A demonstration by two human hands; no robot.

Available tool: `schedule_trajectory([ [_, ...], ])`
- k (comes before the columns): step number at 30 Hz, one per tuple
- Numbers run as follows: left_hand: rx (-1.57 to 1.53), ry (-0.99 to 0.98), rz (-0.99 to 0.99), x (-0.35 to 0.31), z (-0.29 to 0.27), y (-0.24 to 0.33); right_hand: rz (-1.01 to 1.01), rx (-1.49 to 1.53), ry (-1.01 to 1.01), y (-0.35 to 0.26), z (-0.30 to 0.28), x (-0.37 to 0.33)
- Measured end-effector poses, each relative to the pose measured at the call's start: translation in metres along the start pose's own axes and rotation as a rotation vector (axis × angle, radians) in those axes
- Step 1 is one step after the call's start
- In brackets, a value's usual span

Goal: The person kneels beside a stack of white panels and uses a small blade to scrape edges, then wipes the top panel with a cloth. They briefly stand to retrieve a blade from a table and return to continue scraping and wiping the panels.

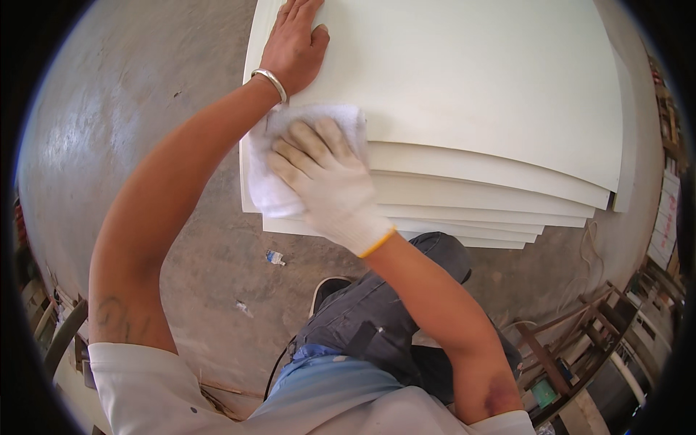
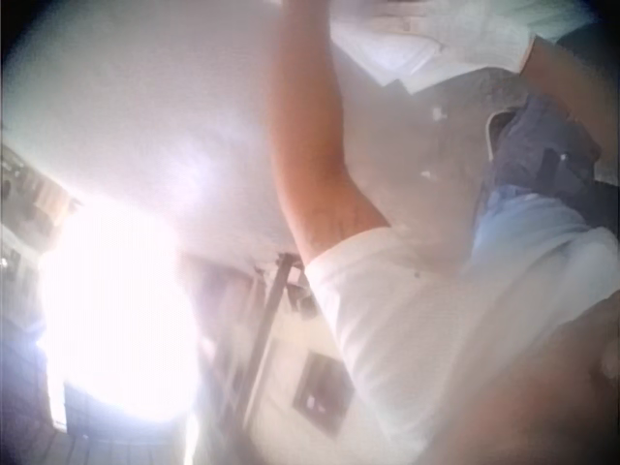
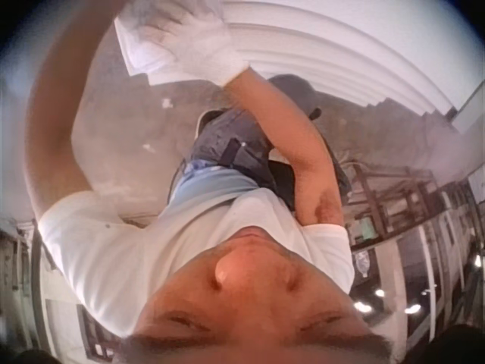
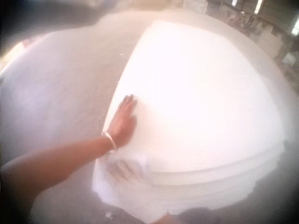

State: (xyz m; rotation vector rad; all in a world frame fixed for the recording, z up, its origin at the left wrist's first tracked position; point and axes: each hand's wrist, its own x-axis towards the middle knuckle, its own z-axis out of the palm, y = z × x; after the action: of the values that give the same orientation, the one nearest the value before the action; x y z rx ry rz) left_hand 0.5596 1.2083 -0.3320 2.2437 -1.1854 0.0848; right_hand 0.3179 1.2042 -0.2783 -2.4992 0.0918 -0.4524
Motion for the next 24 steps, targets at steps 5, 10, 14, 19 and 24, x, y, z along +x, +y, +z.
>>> schedule_trajectory([
  [5, -0.041, 0.009, 0.017, -0.002, -0.002, 0.003, 0.069, -0.229, -0.111, 0.081, -0.088, -0.087],
  [10, -0.015, -0.011, -0.018, 0.001, -0.004, 0.007, 0.444, -0.203, 0.275, 0.158, -0.156, -0.167],
  [14, 0.002, -0.018, -0.004, 0.002, -0.001, 0.003, 0.554, -0.189, 0.454, 0.152, -0.130, -0.152],
  [19, 0.011, -0.010, 0.025, 0.002, 0.002, -0.005, 0.181, -0.231, -0.014, 0.024, -0.021, -0.034],
  [24, 0.022, -0.015, 0.040, -0.003, 0.002, -0.009, 0.023, -0.204, -0.018, 0.016, -0.019, -0.020],
])
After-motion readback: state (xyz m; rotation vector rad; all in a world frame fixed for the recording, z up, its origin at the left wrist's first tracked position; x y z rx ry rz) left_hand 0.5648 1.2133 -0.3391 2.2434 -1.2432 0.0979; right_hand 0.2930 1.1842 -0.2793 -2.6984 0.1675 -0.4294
